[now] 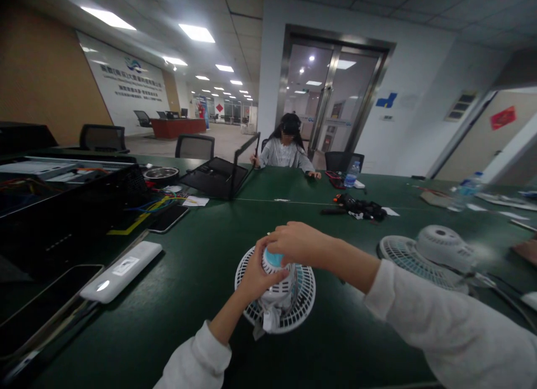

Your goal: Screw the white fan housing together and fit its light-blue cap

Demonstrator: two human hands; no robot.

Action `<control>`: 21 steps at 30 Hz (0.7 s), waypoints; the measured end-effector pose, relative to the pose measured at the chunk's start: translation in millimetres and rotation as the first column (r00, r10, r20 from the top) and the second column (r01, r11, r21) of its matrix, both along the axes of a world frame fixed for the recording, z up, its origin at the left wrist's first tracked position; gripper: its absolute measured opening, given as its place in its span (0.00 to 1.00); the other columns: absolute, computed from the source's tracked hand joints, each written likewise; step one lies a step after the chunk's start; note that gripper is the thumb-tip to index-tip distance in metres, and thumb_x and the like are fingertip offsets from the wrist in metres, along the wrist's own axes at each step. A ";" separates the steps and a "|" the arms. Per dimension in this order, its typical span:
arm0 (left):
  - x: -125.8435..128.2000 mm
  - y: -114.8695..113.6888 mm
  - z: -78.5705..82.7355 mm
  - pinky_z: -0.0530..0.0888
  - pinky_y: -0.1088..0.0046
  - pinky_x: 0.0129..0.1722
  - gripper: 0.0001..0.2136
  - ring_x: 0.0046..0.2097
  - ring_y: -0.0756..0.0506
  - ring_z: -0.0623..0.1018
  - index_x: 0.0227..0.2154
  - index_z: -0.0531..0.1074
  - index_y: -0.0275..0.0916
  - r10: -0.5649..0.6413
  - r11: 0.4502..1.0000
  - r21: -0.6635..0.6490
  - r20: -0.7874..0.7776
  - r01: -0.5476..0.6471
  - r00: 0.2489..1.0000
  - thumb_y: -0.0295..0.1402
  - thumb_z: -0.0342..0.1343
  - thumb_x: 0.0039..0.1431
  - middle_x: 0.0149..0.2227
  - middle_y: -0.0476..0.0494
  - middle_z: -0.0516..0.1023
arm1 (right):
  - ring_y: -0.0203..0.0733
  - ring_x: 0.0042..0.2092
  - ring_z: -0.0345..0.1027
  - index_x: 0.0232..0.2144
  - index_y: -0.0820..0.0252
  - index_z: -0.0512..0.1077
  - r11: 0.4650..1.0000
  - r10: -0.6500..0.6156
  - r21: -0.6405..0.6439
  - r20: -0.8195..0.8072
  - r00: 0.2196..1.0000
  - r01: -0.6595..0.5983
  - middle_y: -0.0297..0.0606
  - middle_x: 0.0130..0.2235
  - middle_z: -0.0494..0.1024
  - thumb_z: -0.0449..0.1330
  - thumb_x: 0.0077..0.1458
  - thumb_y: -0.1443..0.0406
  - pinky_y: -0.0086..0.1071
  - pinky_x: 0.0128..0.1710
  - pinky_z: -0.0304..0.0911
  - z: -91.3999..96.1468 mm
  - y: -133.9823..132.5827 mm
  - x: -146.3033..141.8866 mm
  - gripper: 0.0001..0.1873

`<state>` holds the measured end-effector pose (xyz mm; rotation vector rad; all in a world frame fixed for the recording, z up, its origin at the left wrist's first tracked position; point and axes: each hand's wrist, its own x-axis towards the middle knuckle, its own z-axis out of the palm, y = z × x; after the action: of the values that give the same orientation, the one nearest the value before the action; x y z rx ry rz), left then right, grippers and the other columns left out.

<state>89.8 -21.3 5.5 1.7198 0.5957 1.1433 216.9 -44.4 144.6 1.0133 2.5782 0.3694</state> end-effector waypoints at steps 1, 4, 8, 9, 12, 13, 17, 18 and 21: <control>-0.4 -0.4 1.0 0.64 0.62 0.53 0.32 0.52 0.41 0.68 0.51 0.57 0.41 -0.003 1.000 0.000 0.001 0.003 1.000 0.34 0.64 0.44 0.51 0.42 0.67 | 0.47 0.44 0.67 0.39 0.60 0.70 1.000 -0.014 -0.009 -0.002 1.000 0.014 0.41 0.46 0.73 0.63 0.48 0.62 0.36 0.36 0.62 1.2 0.9 -1.4 0.15; -1.2 -1.1 2.9 0.65 0.62 0.51 0.30 0.50 0.41 0.69 0.50 0.58 0.41 -0.013 1.000 -0.024 -0.005 0.013 1.000 0.32 0.64 0.43 0.49 0.43 0.68 | 0.47 0.44 0.67 0.42 0.63 0.69 0.994 -0.098 -0.042 -0.030 0.995 0.097 0.43 0.43 0.74 0.60 0.51 0.57 0.36 0.38 0.61 2.0 3.6 -7.1 0.19; -0.8 -0.6 1.0 0.66 0.62 0.49 0.28 0.49 0.41 0.71 0.49 0.59 0.40 -0.011 1.000 -0.026 0.005 0.012 1.000 0.33 0.64 0.44 0.47 0.43 0.69 | 0.45 0.43 0.69 0.43 0.58 0.69 0.958 -0.285 -0.065 -0.092 0.954 0.279 0.41 0.40 0.76 0.55 0.56 0.57 0.33 0.36 0.61 -6.3 5.7 -17.6 0.16; -0.5 -0.3 0.1 0.66 0.62 0.49 0.28 0.49 0.41 0.71 0.49 0.59 0.40 -0.019 0.999 -0.026 0.016 0.019 1.000 0.33 0.64 0.44 0.47 0.43 0.69 | 0.46 0.42 0.70 0.42 0.58 0.70 0.944 -0.330 -0.049 -0.103 0.938 0.327 0.41 0.39 0.76 0.54 0.57 0.57 0.33 0.35 0.61 -9.3 5.6 -20.7 0.15; 0.9 0.6 -2.6 0.66 0.62 0.50 0.31 0.50 0.41 0.70 0.50 0.58 0.41 -0.028 0.999 -0.027 0.035 0.029 0.999 0.34 0.65 0.43 0.49 0.42 0.68 | 0.50 0.37 0.72 0.41 0.62 0.70 0.878 -0.472 0.018 -0.139 0.871 0.478 0.47 0.34 0.77 0.49 0.60 0.59 0.35 0.31 0.61 -16.9 3.2 -29.4 0.15; 1.3 0.8 -3.2 0.65 0.61 0.51 0.32 0.51 0.40 0.69 0.51 0.57 0.41 -0.024 0.999 -0.024 0.032 0.025 0.999 0.34 0.65 0.43 0.49 0.42 0.68 | 0.52 0.36 0.72 0.41 0.64 0.69 0.851 -0.513 0.034 -0.155 0.844 0.524 0.49 0.33 0.77 0.47 0.60 0.60 0.36 0.30 0.61 -18.0 1.9 -31.3 0.16; 1.6 1.3 -3.7 0.64 0.59 0.52 0.33 0.51 0.39 0.69 0.51 0.57 0.41 -0.032 0.999 -0.021 0.018 0.033 0.999 0.34 0.65 0.42 0.50 0.41 0.67 | 0.51 0.35 0.72 0.42 0.66 0.66 0.798 -0.586 0.017 -0.213 0.782 0.603 0.50 0.32 0.77 0.46 0.60 0.63 0.34 0.28 0.58 -13.5 -3.4 -28.7 0.14; 1.4 1.4 -3.6 0.65 0.60 0.52 0.33 0.51 0.40 0.69 0.51 0.57 0.41 -0.043 0.999 -0.022 0.025 0.044 0.999 0.34 0.65 0.42 0.50 0.41 0.67 | 0.50 0.35 0.72 0.42 0.64 0.65 0.803 -0.583 -0.010 -0.222 0.781 0.596 0.47 0.33 0.77 0.47 0.59 0.62 0.33 0.28 0.57 -10.8 -4.4 -25.7 0.13; 0.5 1.4 -2.9 0.65 0.61 0.51 0.32 0.50 0.41 0.70 0.50 0.57 0.41 -0.064 0.998 -0.015 0.048 0.065 0.997 0.33 0.65 0.43 0.50 0.42 0.67 | 0.44 0.33 0.71 0.40 0.59 0.65 0.827 -0.560 -0.104 -0.246 0.791 0.553 0.40 0.32 0.76 0.52 0.55 0.62 0.30 0.28 0.54 -4.6 -6.4 -17.0 0.11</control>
<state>90.2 -19.9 2.6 1.6812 0.5156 1.1269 199.9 -50.9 140.1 1.8500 2.3265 0.0379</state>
